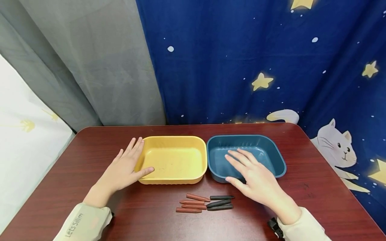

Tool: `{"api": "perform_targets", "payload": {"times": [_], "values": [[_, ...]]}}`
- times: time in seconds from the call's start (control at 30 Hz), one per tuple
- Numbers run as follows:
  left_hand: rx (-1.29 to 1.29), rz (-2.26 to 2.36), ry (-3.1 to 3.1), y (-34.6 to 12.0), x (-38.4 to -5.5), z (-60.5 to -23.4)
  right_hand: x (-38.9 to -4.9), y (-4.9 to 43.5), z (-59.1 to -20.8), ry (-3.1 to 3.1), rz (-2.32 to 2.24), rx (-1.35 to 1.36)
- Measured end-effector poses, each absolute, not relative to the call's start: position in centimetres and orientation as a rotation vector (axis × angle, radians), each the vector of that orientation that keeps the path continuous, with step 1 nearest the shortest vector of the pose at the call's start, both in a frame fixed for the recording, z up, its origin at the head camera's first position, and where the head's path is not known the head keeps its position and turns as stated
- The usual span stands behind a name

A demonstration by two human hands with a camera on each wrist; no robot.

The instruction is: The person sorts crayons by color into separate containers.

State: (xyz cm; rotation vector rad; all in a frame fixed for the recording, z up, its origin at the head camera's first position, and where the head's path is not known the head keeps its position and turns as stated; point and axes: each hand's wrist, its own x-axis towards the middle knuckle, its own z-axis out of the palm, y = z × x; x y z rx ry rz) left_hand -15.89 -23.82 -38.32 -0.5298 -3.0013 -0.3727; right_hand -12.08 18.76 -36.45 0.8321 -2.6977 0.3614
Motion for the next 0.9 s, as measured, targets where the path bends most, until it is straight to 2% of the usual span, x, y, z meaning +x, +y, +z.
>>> {"api": "perform_targets", "payload": {"times": [0.5, 0.9], "values": [[-0.550, -0.365, -3.019, -23.6, -15.8, -38.8, -10.9, 13.1, -37.3, -2.562, 0.449, 1.169], [-0.599, -0.361, -3.051, -23.6, -15.9, -38.9, -10.9, 10.7, -37.8, -2.836, 0.423, 1.302]]}}
